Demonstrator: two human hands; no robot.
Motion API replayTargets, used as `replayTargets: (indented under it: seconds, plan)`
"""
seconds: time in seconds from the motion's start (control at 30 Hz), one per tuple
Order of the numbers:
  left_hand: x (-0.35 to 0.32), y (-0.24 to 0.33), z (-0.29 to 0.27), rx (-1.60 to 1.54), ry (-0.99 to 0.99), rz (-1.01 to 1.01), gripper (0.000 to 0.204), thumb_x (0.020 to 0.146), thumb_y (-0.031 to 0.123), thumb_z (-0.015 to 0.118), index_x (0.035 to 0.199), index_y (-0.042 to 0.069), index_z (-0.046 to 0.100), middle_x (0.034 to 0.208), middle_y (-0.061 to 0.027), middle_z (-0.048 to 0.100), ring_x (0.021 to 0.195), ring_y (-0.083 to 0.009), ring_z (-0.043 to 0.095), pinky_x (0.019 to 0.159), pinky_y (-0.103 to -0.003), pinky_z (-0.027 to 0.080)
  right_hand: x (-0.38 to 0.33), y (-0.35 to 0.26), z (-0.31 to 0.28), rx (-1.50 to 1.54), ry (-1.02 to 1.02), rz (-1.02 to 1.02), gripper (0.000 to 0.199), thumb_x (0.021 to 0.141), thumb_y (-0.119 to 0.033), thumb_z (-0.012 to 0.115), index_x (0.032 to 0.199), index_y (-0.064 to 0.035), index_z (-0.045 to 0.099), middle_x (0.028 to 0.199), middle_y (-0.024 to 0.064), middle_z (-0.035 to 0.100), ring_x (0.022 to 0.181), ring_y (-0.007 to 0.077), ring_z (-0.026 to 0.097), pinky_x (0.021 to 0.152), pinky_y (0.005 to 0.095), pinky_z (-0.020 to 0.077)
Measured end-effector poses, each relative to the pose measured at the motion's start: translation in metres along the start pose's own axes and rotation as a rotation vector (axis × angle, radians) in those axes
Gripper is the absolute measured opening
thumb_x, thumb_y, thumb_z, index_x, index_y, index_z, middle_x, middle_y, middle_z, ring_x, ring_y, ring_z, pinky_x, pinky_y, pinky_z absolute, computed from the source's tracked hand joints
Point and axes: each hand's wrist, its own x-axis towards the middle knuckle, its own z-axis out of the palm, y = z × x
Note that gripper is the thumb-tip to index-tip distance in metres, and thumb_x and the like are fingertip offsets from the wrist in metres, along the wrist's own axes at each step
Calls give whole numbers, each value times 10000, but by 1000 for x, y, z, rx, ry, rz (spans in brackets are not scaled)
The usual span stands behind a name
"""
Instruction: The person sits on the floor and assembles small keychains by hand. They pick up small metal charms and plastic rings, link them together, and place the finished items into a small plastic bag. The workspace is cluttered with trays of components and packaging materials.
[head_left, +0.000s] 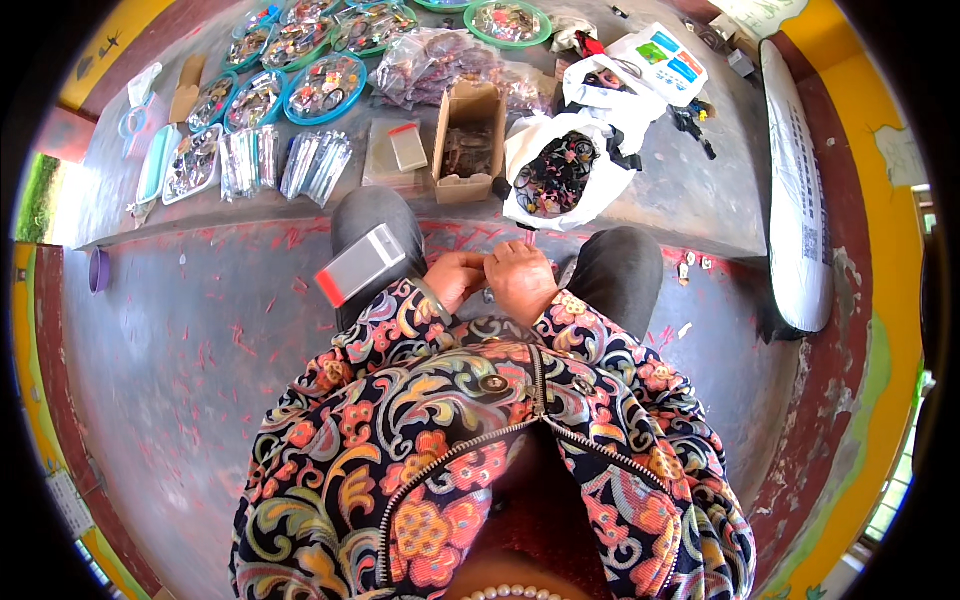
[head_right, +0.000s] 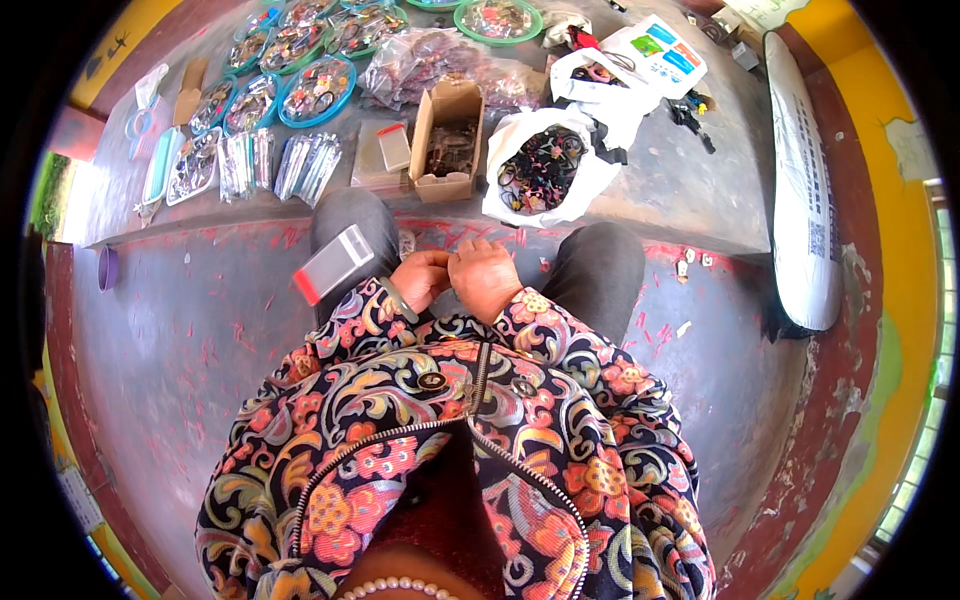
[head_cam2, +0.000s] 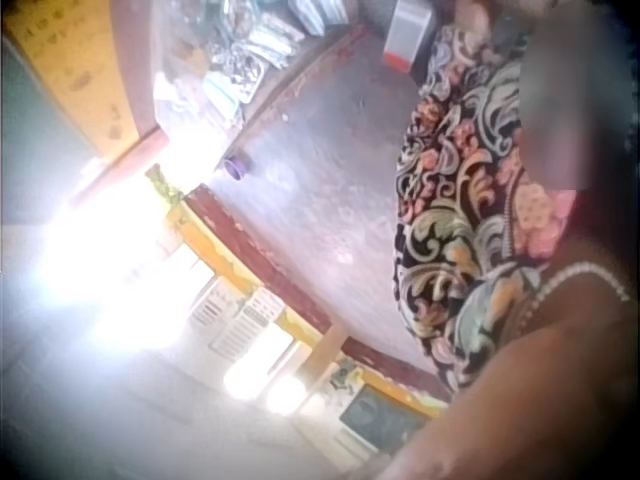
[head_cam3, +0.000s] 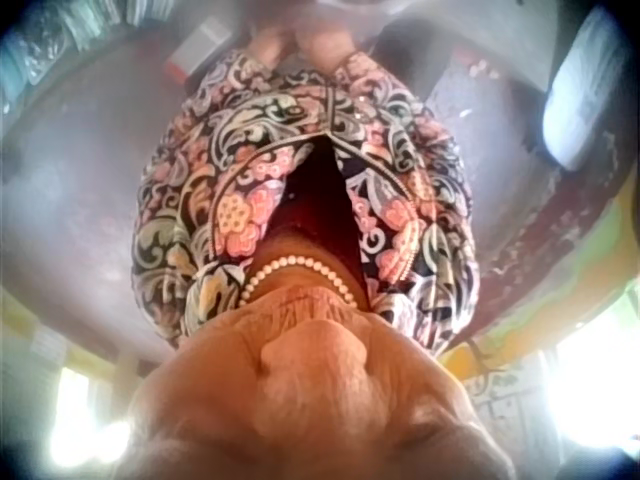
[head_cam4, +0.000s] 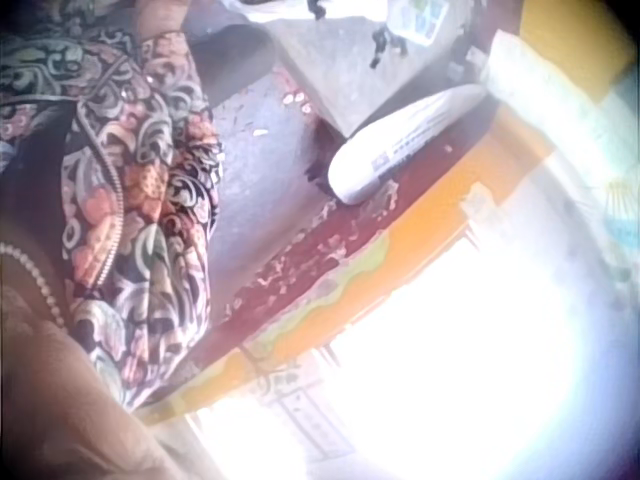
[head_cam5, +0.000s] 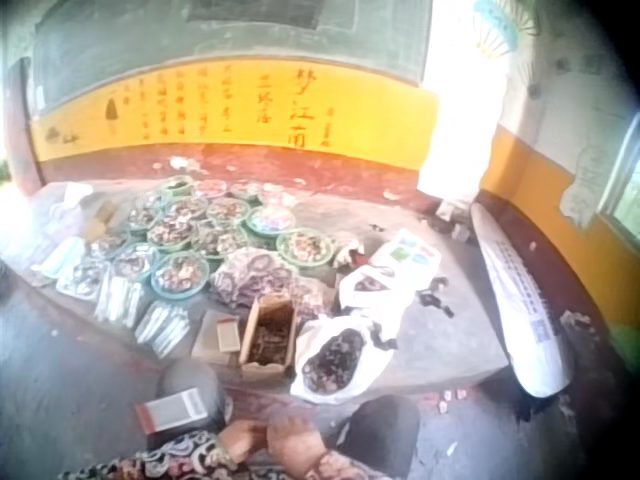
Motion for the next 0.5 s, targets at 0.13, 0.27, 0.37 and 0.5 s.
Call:
replayTargets:
  seconds: [0.13,0.27,0.37,0.5]
  plan:
    - [2,-3,-1,19,25,-36,230,725,-39,484,943,-34,560,891,-68,581,823,-145,547,758,-242,418,0,-1,1,-30,-18,-21,105,648,-134,525,703,-54,564,734,76,526,727,226,537,606,328,440]
    - [-4,2,11,11,61,23,144,707,-4,505,824,-31,585,743,-9,553,649,-68,492,581,-184,366,3,-4,-2,-5,-38,-6,126,633,-123,542,729,-43,553,761,88,519,745,235,529,627,334,440]
    - [-1,-3,1,23,4,27,203,742,-27,480,925,-16,566,888,-56,584,795,-130,550,731,-225,419,3,-4,-3,59,-39,38,145,615,-109,567,736,-35,534,781,97,505,774,245,519,655,340,438]
    - [1,-4,-1,103,30,10,185,747,-22,483,908,-15,574,875,-50,584,779,-119,545,706,-215,418,1,-2,-2,53,-65,56,149,642,-123,546,763,-35,547,797,98,524,778,244,534,637,339,448]
